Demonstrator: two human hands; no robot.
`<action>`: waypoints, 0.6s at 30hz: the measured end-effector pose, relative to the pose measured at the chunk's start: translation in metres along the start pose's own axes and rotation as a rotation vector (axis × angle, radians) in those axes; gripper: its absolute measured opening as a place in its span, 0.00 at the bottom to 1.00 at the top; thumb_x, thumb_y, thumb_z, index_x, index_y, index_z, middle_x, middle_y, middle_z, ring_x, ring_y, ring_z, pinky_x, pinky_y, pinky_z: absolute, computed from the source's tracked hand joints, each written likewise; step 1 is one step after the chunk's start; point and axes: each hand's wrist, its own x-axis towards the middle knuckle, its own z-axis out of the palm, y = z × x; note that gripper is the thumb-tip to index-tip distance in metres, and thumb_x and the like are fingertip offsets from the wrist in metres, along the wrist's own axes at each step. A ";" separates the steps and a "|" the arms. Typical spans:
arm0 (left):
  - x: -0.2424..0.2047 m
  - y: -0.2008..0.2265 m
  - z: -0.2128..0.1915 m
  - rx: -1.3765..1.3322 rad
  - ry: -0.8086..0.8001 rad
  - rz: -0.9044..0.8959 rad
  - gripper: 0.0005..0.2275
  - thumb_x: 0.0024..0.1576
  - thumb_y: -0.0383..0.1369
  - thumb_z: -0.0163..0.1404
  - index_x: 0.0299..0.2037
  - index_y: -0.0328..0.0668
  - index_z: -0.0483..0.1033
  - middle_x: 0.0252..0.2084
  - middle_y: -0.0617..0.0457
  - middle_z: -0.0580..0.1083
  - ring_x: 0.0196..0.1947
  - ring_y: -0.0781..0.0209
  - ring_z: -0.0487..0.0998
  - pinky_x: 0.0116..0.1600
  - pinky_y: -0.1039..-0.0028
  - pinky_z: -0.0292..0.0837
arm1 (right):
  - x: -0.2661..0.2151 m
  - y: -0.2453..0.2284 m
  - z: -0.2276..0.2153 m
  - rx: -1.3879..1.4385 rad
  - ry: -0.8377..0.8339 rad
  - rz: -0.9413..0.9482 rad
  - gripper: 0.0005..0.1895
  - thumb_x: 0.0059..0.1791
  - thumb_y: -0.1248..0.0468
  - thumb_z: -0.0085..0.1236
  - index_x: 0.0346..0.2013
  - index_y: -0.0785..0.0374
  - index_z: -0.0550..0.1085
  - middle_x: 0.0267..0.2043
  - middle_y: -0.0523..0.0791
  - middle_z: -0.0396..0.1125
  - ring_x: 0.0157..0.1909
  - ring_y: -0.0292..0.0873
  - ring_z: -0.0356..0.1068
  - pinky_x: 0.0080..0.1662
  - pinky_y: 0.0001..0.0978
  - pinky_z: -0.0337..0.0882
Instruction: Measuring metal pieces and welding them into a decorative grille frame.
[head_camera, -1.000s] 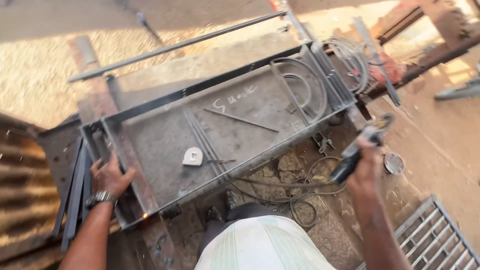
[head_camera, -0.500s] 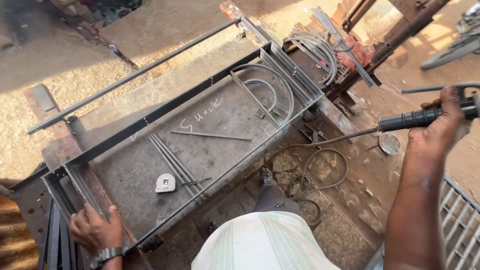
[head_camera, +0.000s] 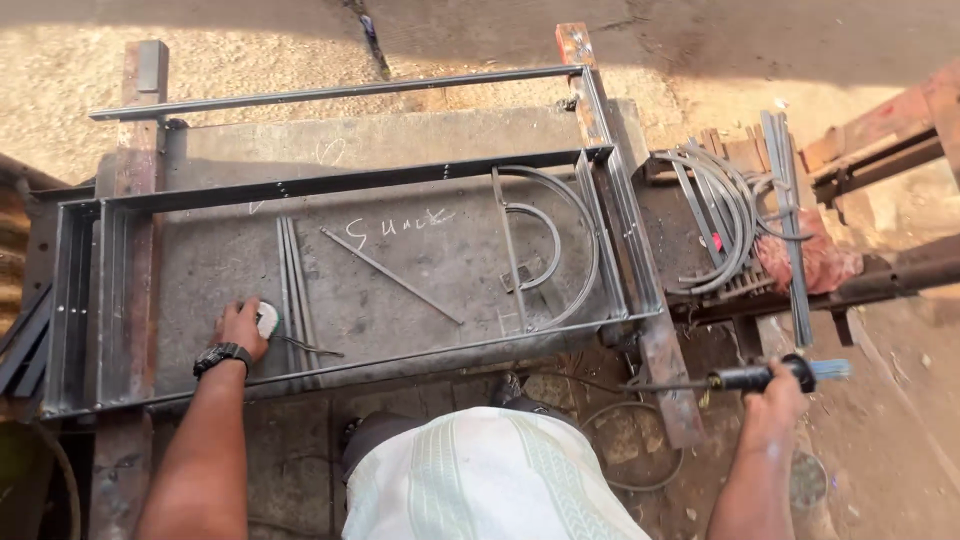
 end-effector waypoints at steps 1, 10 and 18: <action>-0.005 0.009 -0.006 0.035 -0.046 -0.143 0.39 0.50 0.26 0.63 0.71 0.67 0.58 0.78 0.51 0.53 0.74 0.40 0.56 0.68 0.49 0.64 | 0.000 0.008 -0.001 -0.044 -0.013 0.043 0.20 0.44 0.75 0.66 0.49 0.62 0.72 0.46 0.47 0.72 0.38 0.47 0.78 0.41 0.47 0.81; -0.115 0.048 -0.021 -0.365 0.609 -0.510 0.36 0.43 0.50 0.68 0.55 0.32 0.71 0.54 0.31 0.73 0.52 0.31 0.75 0.51 0.46 0.73 | 0.081 0.139 -0.070 -0.293 -0.325 0.774 0.11 0.52 0.53 0.64 0.27 0.46 0.74 0.26 0.35 0.69 0.27 0.36 0.69 0.28 0.32 0.71; -0.194 0.144 0.008 -1.100 0.653 -0.244 0.22 0.46 0.45 0.66 0.42 0.37 0.78 0.39 0.49 0.79 0.36 0.60 0.80 0.42 0.67 0.76 | 0.083 0.136 -0.043 -0.661 -0.638 0.805 0.22 0.58 0.53 0.43 0.63 0.62 0.63 0.56 0.52 0.63 0.47 0.49 0.71 0.47 0.47 0.75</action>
